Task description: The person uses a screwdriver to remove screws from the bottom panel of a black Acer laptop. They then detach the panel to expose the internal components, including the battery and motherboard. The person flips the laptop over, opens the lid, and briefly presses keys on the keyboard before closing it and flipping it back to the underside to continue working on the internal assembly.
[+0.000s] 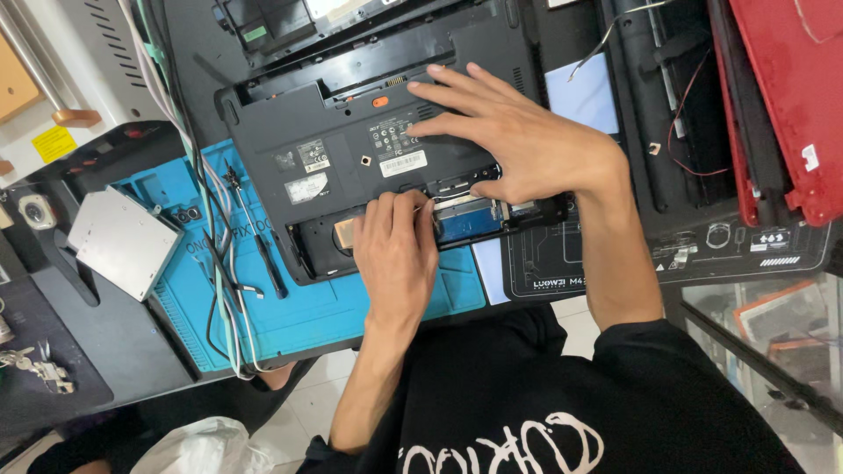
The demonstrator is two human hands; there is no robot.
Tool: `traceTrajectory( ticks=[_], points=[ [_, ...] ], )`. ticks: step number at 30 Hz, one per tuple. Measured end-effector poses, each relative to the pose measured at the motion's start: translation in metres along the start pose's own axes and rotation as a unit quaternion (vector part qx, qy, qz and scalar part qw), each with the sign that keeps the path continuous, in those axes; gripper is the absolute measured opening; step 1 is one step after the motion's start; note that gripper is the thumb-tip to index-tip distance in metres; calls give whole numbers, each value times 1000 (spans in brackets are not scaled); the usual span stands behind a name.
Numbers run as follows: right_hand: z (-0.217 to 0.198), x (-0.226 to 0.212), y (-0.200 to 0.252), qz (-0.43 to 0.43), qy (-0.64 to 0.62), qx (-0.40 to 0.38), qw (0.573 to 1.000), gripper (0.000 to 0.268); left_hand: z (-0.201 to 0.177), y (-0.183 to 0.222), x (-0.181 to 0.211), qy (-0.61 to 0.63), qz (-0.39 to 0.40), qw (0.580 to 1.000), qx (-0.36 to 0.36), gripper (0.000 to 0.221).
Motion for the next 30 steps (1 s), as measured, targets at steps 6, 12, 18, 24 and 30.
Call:
traceTrajectory(
  ticks=[6, 12, 18, 24, 30],
  points=[
    [-5, 6, 8, 13, 16, 6, 1000, 97, 12, 5, -4, 21, 1, 999, 35, 8],
    [-4, 8, 7, 11, 14, 11, 1000, 97, 14, 8, -2, 82, -12, 995, 51, 8],
    [-7, 8, 6, 7, 25, 13, 1000, 98, 2, 8, 1, 56, 2, 998, 15, 9],
    [-8, 8, 9, 4, 13, 11, 1000, 100, 4, 8, 9, 37, 11, 999, -3, 12],
    [-7, 10, 9, 23, 15, 14, 1000, 100, 13, 3, 12, 36, 26, 999, -5, 9]
  ],
)
Point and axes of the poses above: each hand's wrist, its own y-axis away from the middle knuckle, its own z-axis out of the palm, x = y × z, the point moved 1 cm from there along -y, towards the middle knuckle, and after that the axes turned 2 degrees about z, right-handed, at the moved point
